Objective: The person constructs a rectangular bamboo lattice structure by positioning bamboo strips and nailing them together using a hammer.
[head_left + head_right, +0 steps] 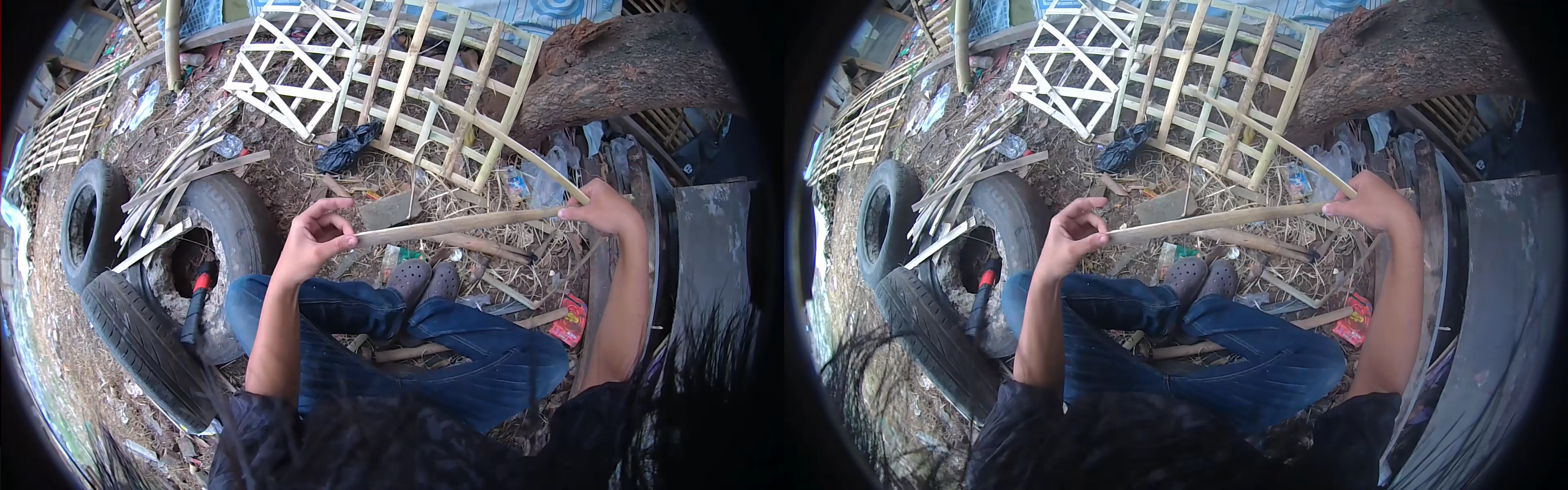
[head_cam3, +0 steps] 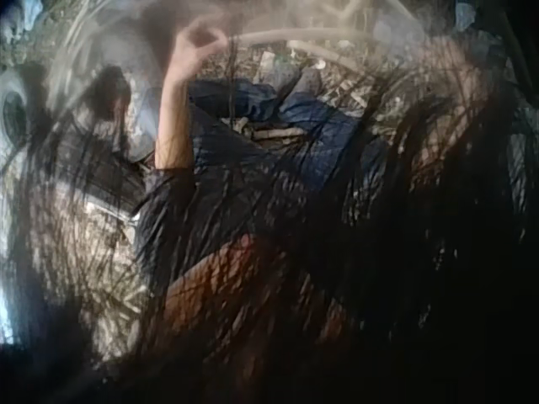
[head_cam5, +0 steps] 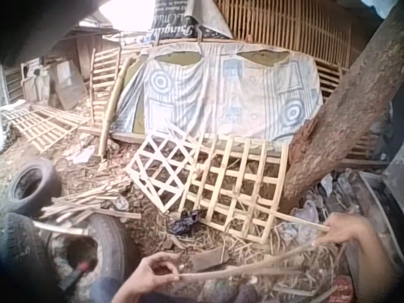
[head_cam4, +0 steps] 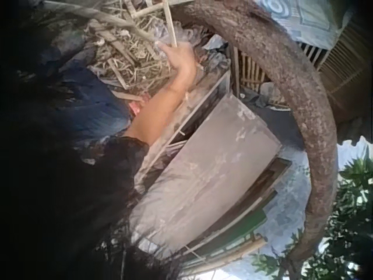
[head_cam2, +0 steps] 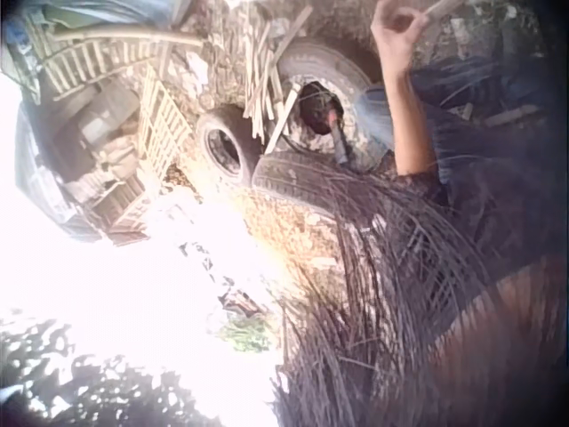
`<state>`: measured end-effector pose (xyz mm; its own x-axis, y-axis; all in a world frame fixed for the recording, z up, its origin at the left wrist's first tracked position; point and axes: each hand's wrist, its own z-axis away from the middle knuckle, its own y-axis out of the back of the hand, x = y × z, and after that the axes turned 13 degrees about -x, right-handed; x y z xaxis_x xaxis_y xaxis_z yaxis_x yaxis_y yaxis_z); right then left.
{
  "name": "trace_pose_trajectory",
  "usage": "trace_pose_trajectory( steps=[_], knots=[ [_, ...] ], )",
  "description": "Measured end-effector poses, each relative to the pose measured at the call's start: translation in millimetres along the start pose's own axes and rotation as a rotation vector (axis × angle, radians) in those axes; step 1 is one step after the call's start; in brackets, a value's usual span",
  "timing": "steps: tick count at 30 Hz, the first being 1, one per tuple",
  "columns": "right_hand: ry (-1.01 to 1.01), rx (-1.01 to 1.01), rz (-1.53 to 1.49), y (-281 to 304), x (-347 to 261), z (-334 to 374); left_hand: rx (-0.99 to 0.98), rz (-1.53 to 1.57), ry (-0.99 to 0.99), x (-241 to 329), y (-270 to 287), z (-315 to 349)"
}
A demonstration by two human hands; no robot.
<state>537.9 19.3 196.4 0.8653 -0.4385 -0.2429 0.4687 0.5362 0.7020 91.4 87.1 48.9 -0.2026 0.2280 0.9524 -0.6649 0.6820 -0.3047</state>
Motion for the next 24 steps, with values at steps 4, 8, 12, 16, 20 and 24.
trace_pose_trajectory(
  steps=[4,8,12,16,20,24],
  knots=[
    [-0.105,-0.099,-0.035,-22,20,-60,0.037,-0.02,0.167,-62,10,-26],
    [-0.028,-0.044,-0.046,-59,39,-123,0.153,0.065,0.193,-152,33,-39],
    [0.311,0.134,-0.243,-98,29,-137,0.319,0.016,0.315,-210,50,-44],
    [0.18,0.004,-0.772,-140,13,-115,0.373,-0.034,0.32,-234,61,-62],
    [0.123,-0.321,-0.973,-212,23,-104,0.362,-0.065,0.383,-252,70,-93],
    [0.007,-0.4,-0.978,-265,40,-100,0.358,-0.187,0.437,-272,81,-104]
  ],
)
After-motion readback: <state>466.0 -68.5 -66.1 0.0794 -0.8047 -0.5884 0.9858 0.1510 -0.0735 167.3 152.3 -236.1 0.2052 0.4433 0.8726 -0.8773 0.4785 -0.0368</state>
